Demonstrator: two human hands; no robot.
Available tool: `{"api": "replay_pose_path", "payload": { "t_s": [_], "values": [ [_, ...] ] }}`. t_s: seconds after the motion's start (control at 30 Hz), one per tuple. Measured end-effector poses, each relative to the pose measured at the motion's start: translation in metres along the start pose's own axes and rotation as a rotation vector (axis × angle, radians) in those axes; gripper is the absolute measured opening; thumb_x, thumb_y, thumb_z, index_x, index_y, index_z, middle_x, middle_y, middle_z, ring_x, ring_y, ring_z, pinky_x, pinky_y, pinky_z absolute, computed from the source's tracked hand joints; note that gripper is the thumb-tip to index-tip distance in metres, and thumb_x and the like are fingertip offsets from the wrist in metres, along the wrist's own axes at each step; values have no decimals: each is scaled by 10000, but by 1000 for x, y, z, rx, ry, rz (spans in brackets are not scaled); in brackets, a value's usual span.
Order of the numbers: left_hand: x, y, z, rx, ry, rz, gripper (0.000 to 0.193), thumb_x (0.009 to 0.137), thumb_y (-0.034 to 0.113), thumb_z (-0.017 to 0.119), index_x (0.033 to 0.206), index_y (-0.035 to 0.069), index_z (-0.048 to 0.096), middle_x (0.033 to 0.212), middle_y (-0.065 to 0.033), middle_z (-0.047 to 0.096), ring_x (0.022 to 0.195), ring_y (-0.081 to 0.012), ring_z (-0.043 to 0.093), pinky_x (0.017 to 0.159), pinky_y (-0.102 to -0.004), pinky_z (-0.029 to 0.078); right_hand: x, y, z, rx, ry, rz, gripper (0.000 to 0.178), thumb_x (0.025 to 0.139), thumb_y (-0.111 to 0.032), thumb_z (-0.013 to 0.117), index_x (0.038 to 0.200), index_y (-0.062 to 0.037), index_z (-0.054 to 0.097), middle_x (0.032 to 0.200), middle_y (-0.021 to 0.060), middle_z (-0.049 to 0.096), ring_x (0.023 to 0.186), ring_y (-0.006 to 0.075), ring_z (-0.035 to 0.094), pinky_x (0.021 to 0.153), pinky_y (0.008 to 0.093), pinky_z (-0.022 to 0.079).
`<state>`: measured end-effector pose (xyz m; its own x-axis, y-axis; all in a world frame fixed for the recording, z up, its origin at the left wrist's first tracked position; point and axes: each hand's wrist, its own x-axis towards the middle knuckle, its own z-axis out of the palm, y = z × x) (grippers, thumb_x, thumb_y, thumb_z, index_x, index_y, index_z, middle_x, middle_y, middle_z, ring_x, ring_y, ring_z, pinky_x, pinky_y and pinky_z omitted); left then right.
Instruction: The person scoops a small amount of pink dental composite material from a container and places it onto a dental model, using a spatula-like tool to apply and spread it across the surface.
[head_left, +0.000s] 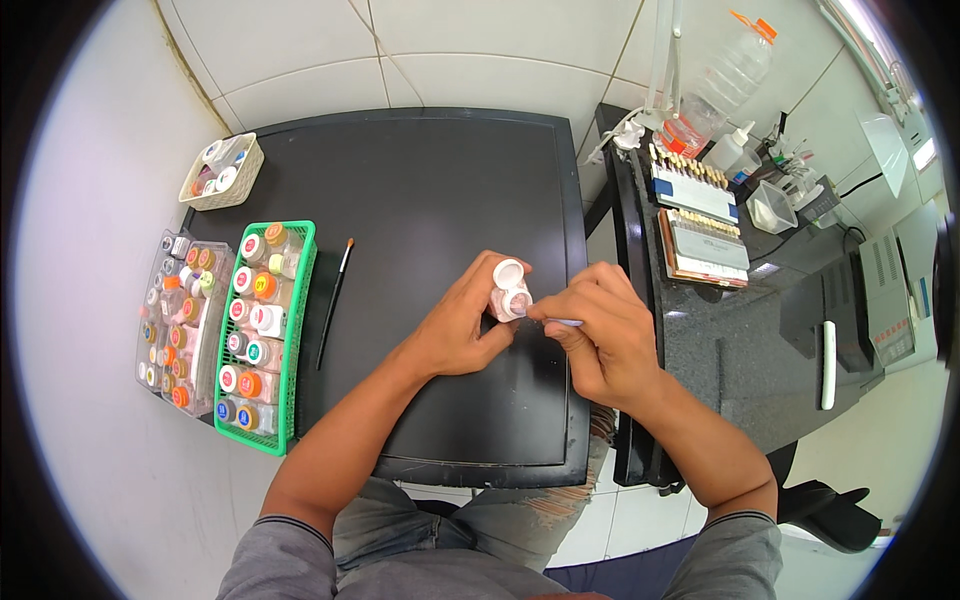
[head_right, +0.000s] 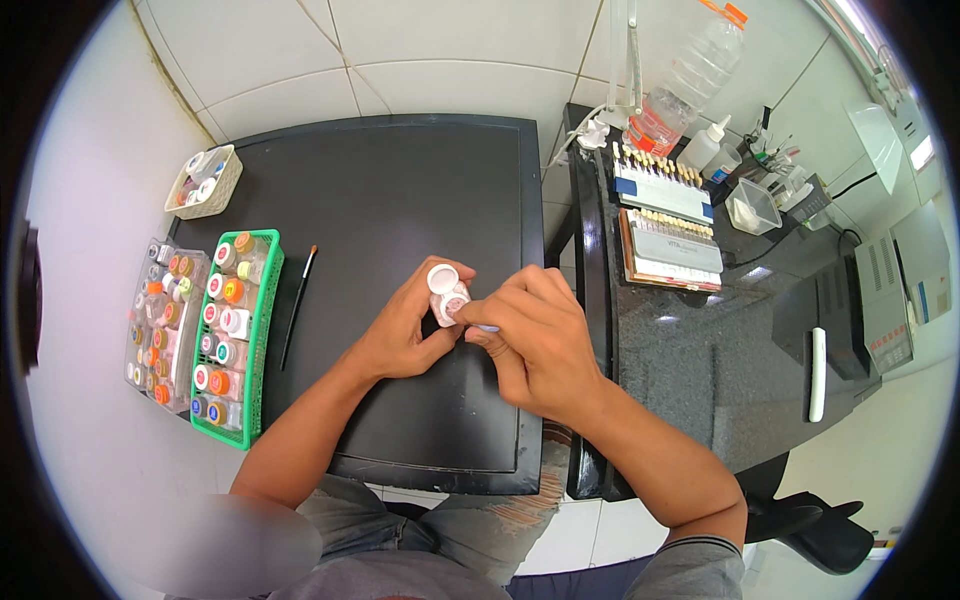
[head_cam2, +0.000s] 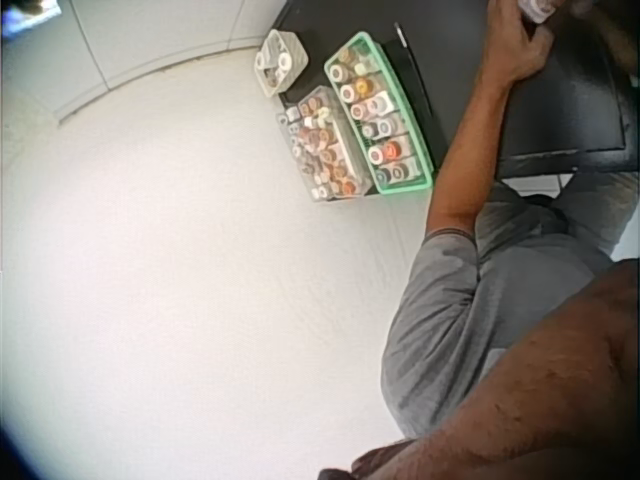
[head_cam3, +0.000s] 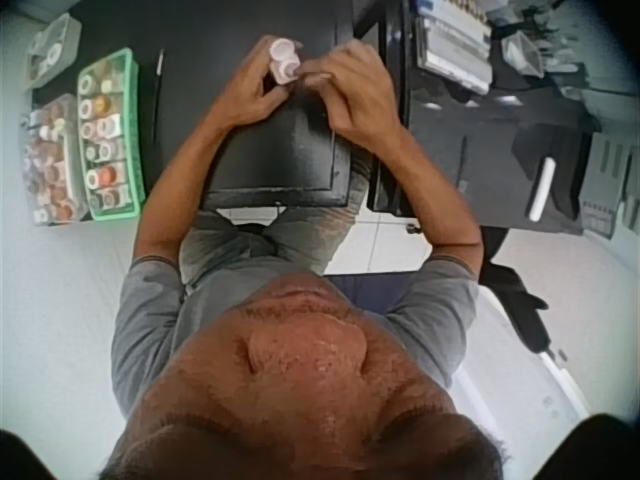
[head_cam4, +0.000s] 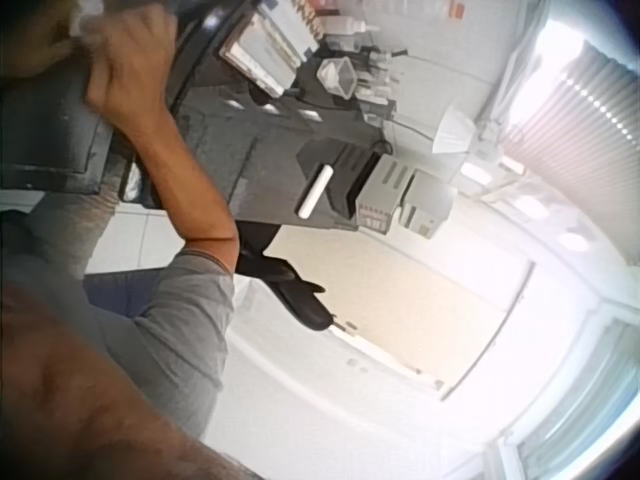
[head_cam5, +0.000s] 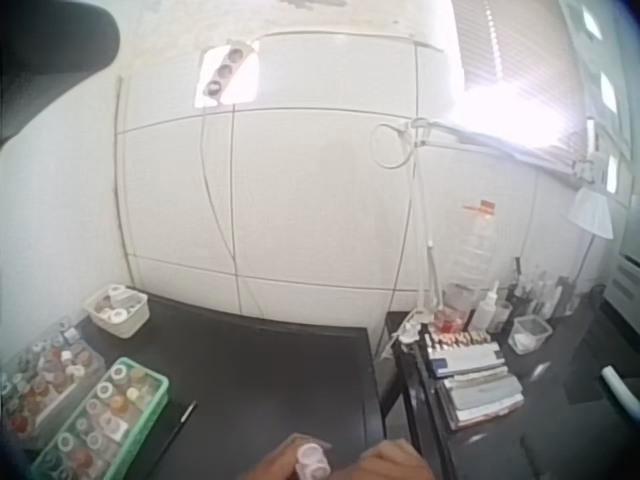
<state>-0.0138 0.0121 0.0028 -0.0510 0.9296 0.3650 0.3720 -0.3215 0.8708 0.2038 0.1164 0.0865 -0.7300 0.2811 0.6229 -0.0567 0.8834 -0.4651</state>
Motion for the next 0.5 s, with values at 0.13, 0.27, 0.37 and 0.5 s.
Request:
{"api": "replay_pose_path", "payload": {
  "t_s": [0.13, 0.27, 0.37, 0.5],
  "values": [
    [0, -2, 3, 13, 5, 18, 590, 951, 0, 806, 1508, 7, 611, 1414, -150, 579, 1247, -310, 691, 1056, -424, 575, 0, 2, 3, -40, 29, 11, 237, 927, 6, 829, 1146, -86, 843, 954, 28, 769, 913, 288, 654, 857, 432, 461],
    [0, -2, 4, 6, 30, 22, 557, 955, 31, 856, 1463, 29, 627, 1424, -134, 579, 1237, -290, 693, 1042, -415, 584, 1, -1, -1, -98, 15, -20, 249, 903, 5, 841, 1133, -90, 840, 945, 25, 763, 916, 287, 654, 862, 431, 461],
    [1, -4, 3, 4, 26, 0, 530, 940, 76, 927, 1378, 51, 629, 1400, -118, 603, 1218, -277, 702, 1032, -419, 589, 1, -2, 1, -50, 1, -23, 260, 889, 4, 847, 1129, -94, 839, 942, 21, 760, 918, 283, 654, 865, 428, 463],
    [-1, -6, 7, -2, 46, -13, 569, 923, 121, 993, 1311, 69, 581, 1358, -112, 689, 1223, -242, 735, 1015, -408, 610, 0, -2, 3, -66, 5, -38, 235, 904, -9, 851, 1123, -93, 837, 947, 22, 757, 921, 282, 653, 869, 430, 472]
  ]
}}
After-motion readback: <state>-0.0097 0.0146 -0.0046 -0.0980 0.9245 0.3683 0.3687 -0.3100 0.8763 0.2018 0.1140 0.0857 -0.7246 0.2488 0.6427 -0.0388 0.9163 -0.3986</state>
